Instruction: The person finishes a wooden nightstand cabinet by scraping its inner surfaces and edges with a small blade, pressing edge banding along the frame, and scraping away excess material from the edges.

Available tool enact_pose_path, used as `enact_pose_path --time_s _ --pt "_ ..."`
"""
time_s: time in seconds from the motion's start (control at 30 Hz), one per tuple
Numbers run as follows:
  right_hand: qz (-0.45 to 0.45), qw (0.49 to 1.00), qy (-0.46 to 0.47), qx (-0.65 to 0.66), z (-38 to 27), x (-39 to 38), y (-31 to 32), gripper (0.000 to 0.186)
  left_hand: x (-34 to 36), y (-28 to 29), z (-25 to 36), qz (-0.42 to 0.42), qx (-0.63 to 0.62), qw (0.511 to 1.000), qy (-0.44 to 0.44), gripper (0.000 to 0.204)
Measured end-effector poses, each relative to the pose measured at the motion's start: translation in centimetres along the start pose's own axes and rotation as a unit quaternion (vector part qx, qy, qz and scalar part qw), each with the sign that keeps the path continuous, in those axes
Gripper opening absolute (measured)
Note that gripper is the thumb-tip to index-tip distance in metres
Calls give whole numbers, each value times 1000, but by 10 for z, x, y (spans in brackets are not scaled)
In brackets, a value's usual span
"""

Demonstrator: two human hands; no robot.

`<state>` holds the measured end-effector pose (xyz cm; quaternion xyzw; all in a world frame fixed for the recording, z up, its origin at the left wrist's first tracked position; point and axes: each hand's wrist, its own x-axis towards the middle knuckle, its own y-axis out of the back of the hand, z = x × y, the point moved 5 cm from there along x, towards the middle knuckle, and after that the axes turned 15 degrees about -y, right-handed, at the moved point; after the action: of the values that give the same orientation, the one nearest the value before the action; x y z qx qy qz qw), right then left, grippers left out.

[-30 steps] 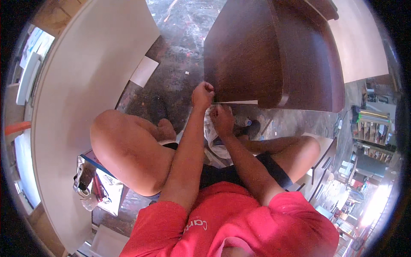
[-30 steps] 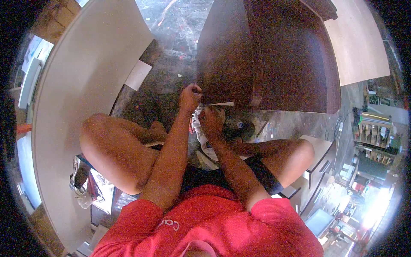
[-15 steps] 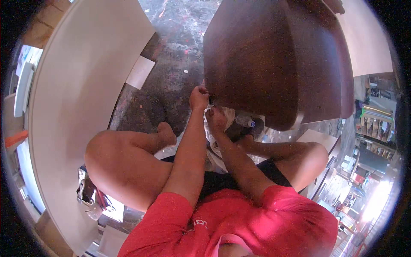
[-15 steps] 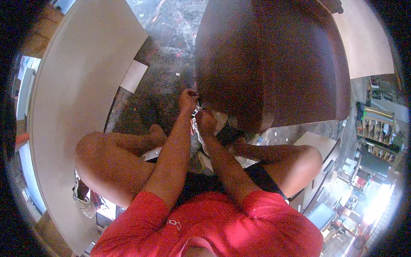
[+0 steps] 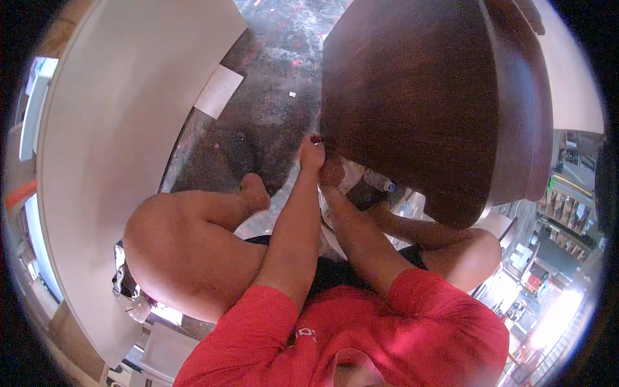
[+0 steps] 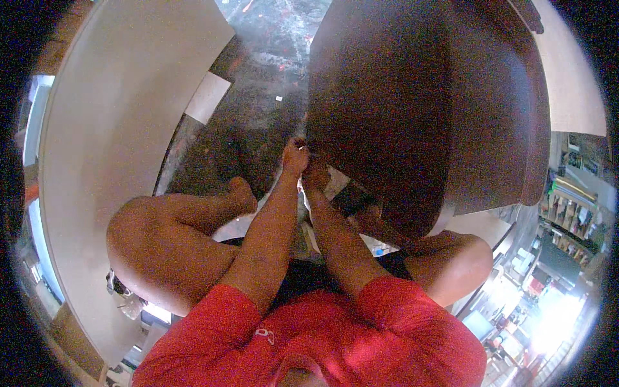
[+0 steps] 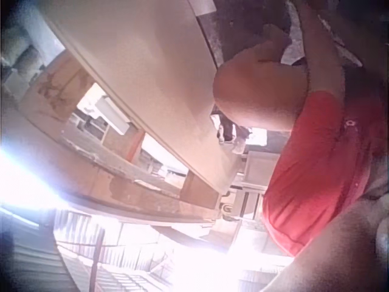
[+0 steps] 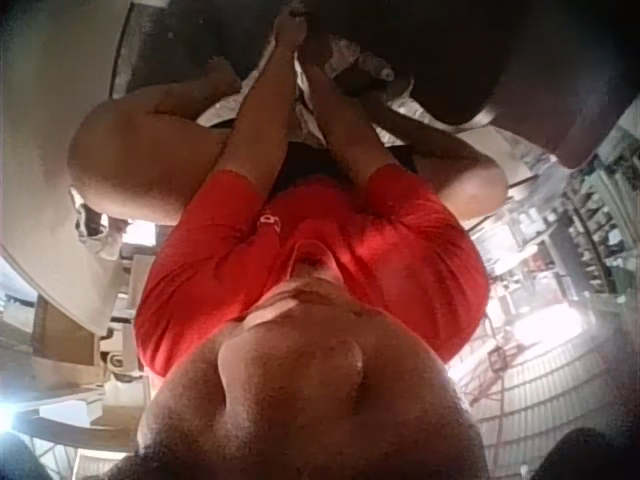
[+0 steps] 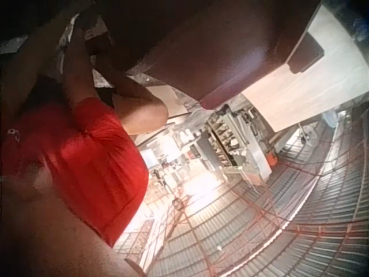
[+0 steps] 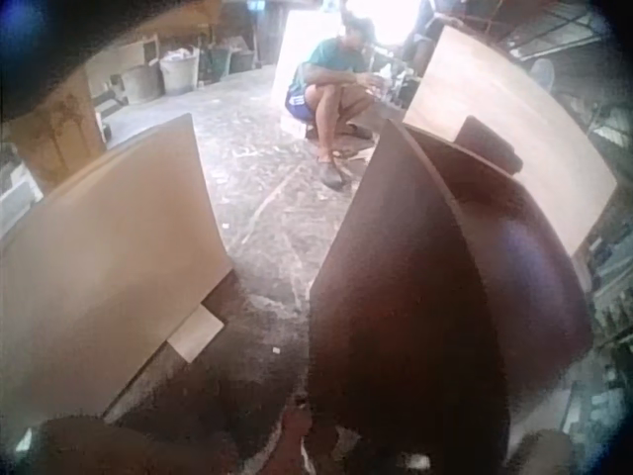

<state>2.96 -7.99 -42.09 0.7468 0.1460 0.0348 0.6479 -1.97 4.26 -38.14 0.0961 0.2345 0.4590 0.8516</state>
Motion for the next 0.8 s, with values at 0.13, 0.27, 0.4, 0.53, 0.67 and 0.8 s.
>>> enact_pose_path --time_s 0.13,0.27,0.4,0.53,0.67,0.8 --pt "-25 999 16 -12 23 14 9 36 -9 -34 11 0 -64 998 -8 36" --pt "-111 990 83 19 10 4 28 36 30 -60 9 27 -196 980 -22 56" --pt "-270 944 173 84 -17 -33 42 37 61 -28 6 76 -318 944 -35 75" --pt "-333 928 149 80 77 -10 60 38 43 -25 188 -52 -274 956 -88 79" --pt "-376 907 165 96 52 -32 61 38 9 55 310 89 -264 905 -322 78" --pt "-367 913 157 79 58 -17 74 40 14 44 305 83 -316 879 -347 78"
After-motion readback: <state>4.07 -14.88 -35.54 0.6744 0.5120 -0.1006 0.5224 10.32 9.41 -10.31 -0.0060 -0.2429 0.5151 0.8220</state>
